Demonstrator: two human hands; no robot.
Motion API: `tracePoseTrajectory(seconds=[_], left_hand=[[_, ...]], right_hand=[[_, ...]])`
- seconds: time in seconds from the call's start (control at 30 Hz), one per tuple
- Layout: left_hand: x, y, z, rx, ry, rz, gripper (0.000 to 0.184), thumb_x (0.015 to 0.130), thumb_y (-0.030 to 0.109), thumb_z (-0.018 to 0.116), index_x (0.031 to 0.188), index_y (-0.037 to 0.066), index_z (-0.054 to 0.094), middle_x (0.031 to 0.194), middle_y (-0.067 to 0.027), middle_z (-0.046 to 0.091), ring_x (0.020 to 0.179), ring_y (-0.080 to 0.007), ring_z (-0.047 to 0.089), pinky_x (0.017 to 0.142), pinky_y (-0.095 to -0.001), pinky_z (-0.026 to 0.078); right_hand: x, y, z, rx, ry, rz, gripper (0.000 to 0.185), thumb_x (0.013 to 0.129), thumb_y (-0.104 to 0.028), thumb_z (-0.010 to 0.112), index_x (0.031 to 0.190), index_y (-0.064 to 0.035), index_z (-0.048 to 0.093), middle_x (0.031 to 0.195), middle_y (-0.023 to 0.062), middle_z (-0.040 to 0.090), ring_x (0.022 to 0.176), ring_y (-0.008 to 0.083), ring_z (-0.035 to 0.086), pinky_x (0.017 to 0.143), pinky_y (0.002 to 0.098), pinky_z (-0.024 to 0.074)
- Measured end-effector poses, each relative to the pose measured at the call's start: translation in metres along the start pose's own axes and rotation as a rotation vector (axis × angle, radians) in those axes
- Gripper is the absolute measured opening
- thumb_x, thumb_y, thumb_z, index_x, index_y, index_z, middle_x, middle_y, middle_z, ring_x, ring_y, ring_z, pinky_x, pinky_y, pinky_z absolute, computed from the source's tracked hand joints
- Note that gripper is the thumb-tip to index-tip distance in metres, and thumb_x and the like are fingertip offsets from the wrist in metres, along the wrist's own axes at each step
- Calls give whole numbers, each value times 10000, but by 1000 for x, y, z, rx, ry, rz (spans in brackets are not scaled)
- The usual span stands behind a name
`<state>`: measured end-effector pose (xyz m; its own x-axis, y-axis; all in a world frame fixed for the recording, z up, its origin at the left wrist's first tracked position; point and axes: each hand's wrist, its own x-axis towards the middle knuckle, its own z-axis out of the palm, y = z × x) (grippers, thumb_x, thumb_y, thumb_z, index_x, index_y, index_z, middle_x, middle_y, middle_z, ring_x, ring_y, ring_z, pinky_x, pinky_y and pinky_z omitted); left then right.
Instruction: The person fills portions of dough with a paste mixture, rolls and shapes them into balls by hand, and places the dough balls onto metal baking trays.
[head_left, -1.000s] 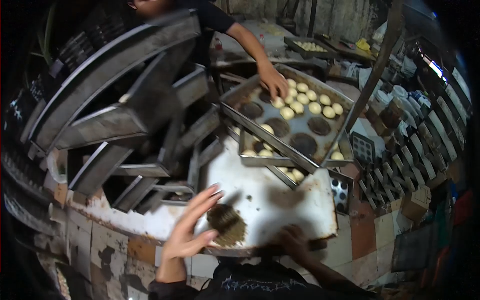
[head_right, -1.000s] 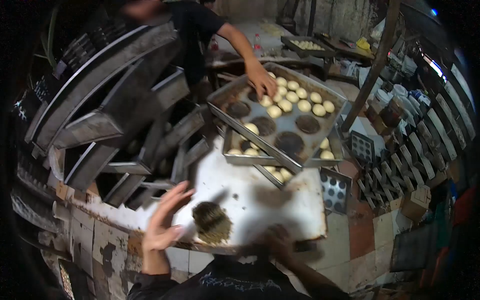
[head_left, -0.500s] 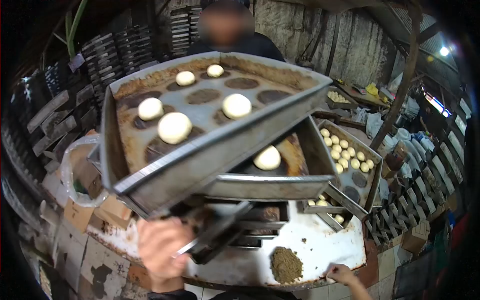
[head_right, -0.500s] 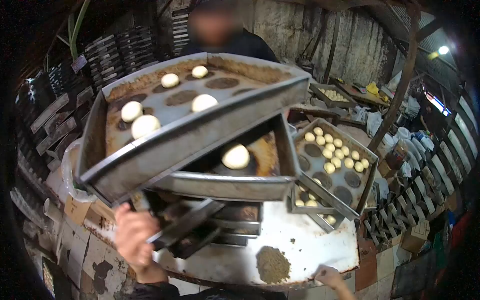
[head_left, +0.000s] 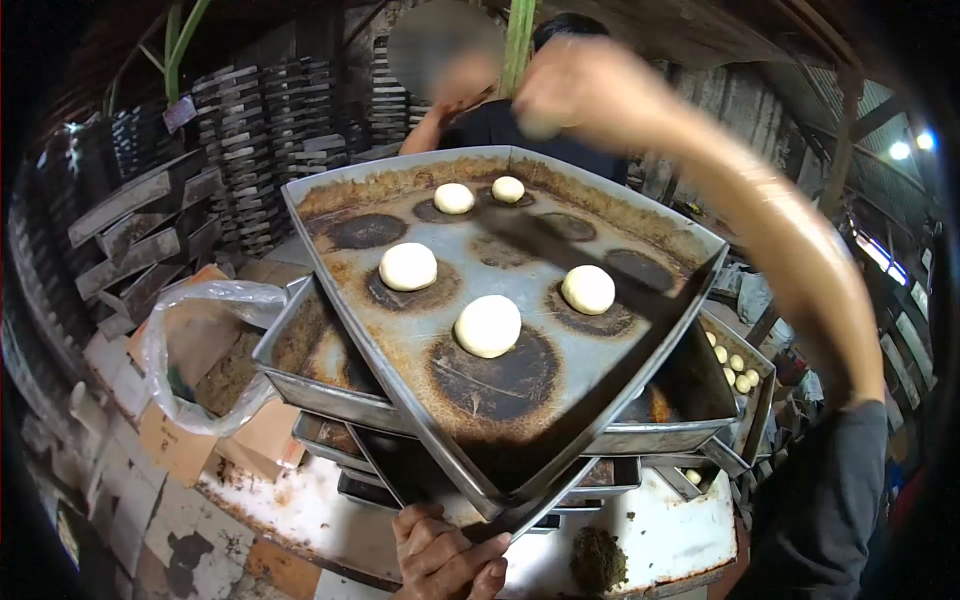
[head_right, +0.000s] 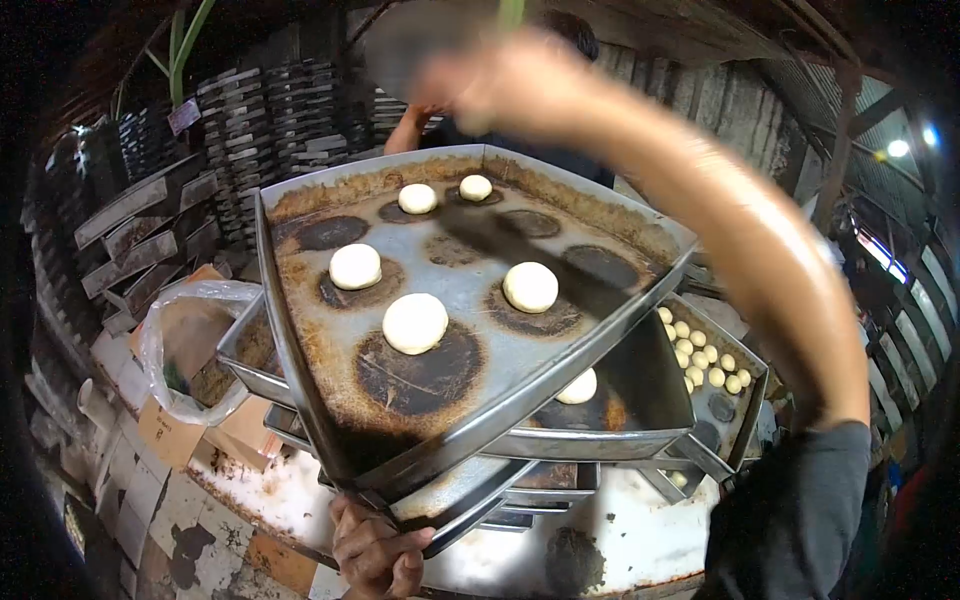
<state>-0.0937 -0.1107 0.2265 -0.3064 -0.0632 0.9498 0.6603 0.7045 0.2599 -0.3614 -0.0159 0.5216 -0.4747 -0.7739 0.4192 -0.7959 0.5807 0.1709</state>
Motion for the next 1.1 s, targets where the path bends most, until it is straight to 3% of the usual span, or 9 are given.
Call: tracePoseTrajectory(seconds=[0.07, 0.23, 0.43, 0.53, 0.63, 0.77, 0.83, 0.97, 1.1], left_hand=[[-3, 0, -1, 10, -45, -56, 155, 791, 164, 582, 777, 58, 694, 621, -30, 480, 590, -199, 460, 677, -375, 382], [-3, 2, -3, 23, -84, -54, 164, 802, 182, 592, 776, 47, 681, 622, -34, 476, 609, -204, 471, 701, -389, 394], [-17, 10, 6, -6, -11, -173, 246, 841, 195, 544, 636, 58, 557, 609, -45, 467, 585, -216, 454, 674, -412, 378], [-12, 4, 24, 172, 195, -157, 384, 864, 261, 546, 536, 61, 554, 537, -31, 502, 589, -209, 462, 808, -439, 380], [-20, 4, 17, 264, 104, -156, 300, 876, 187, 509, 637, 8, 537, 583, -62, 479, 638, -199, 485, 1006, -577, 288], [-52, 25, 33, 48, 407, -70, 347, 943, 247, 378, 1125, -24, 496, 1104, -199, 538, 1101, -376, 484, 1046, -572, 276], [-94, 40, 26, -112, 402, 23, 363, 946, 225, 330, 1168, -34, 452, 1144, -211, 525, 1141, -379, 478, 1030, -543, 333], [-167, 106, 103, 173, 356, -466, 254, 908, 87, 432, 1119, -51, 468, 1001, -166, 574, 912, -244, 573, 870, -378, 474], [-191, 178, 181, -12, 205, -782, 229, 918, 59, 447, 1128, -29, 468, 918, -130, 604, 798, -183, 583, 771, -308, 477]], right_hand=[[-9, -25, 64, 107, -609, -216, 484, 923, -428, 472, 1247, -71, 526, 1201, 170, 562, 1045, 272, 565, 891, 394, 439], [-46, -39, 31, 291, -481, 205, 518, 923, -378, 488, 1236, 34, 459, 1023, 242, 609, 1002, 328, 582, 876, 382, 449], [-85, -21, 30, 246, -606, -57, 400, 706, -149, 696, 1062, -23, 563, 895, 165, 645, 864, 280, 621, 777, 371, 472], [-91, -5, 38, 250, -669, -266, 495, 726, -208, 709, 1157, -43, 531, 1097, 165, 597, 1025, 266, 565, 862, 376, 446], [-100, 15, 33, 336, -295, -362, 637, 758, -317, 694, 1275, -31, 457, 1259, 193, 495, 1125, 284, 506, 925, 350, 432], [-225, 71, 38, 828, -23, 521, 491, 842, -333, 626, 1177, 14, 532, 1219, 187, 537, 1060, 247, 556, 798, 280, 491], [-319, 81, 75, 550, 724, 145, 269, 853, -277, 634, 959, -30, 626, 733, 62, 624, 627, 152, 580, 572, 267, 468], [-474, 71, 230, 587, 155, 208, 63, 795, -37, 659, 842, -15, 624, 776, 95, 617, 705, 194, 592, 660, 292, 483], [-495, 134, 210, 569, 339, 306, 129, 795, -39, 593, 911, -24, 647, 886, 136, 643, 813, 273, 613, 738, 366, 500]])
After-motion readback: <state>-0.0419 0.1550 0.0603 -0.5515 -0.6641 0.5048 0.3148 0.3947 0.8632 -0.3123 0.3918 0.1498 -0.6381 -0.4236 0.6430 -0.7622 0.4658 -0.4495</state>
